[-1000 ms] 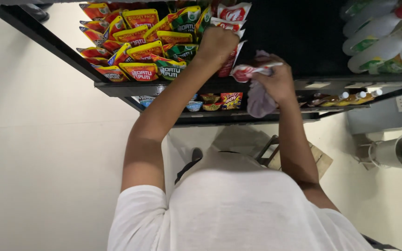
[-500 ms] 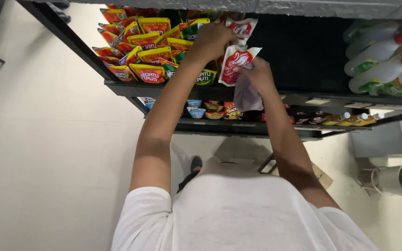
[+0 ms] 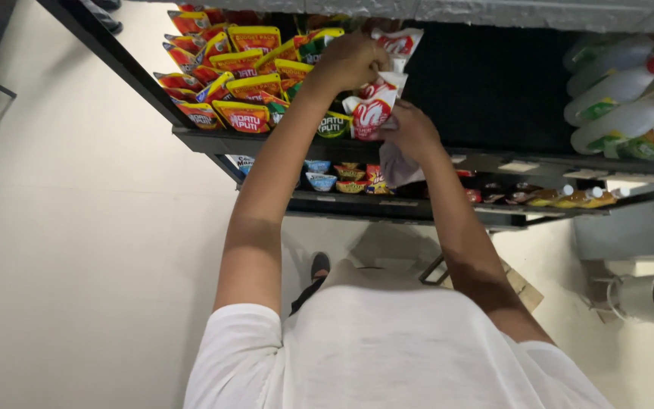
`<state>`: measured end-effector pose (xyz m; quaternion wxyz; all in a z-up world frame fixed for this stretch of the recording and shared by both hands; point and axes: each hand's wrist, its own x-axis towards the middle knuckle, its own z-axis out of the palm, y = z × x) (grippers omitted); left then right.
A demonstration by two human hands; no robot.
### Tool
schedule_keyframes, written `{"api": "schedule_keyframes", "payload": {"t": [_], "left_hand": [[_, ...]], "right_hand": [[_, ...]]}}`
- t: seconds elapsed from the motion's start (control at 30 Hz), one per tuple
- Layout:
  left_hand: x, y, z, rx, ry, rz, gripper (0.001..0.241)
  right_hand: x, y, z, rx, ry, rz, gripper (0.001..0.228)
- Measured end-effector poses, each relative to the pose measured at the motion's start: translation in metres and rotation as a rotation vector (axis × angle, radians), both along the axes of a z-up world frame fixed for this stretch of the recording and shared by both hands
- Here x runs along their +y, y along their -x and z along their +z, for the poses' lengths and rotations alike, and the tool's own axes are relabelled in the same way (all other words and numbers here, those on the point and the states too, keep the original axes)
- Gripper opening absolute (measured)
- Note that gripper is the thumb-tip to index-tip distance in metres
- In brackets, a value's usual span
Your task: Wiping down condiment pouches and bottles with a cloth and arranging them on retail shelves.
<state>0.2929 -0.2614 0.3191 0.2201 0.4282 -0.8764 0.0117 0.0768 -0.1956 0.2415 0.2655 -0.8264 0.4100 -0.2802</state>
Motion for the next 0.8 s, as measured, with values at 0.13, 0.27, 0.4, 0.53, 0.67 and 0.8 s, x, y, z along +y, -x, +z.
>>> {"api": "schedule_keyframes", "payload": {"t": [0.13, 0.27, 0.4, 0.53, 0.67, 0.8], "left_hand": [[0.026, 0.014, 0.01, 0.027, -0.015, 0.093, 0.017], [0.085, 0.015, 0.045, 0.068, 0.057, 0.192, 0.014], [0.089, 0.003, 0.019, 0.001, -0.07, 0.148, 0.015], [0.066, 0.001, -0.012, -0.015, -0.08, 0.144, 0.019], [0.083, 0.007, 0.014, -0.006, 0.128, 0.111, 0.014], [0.11, 0.01, 0.034, -0.031, 0.123, 0.099, 0.017]], "right_hand": [[0.008, 0.006, 0.006, 0.094, -0.049, -0.095, 0.049], [0.007, 0.026, 0.005, 0.097, -0.004, -0.108, 0.041], [0.042, 0.031, 0.062, -0.017, -0.184, -0.096, 0.051], [0.013, 0.029, 0.01, 0.042, -0.176, -0.165, 0.052], [0.0, 0.024, -0.036, -0.087, -0.18, -0.242, 0.045], [0.025, 0.017, -0.006, -0.157, -0.188, -0.227, 0.046]]}}
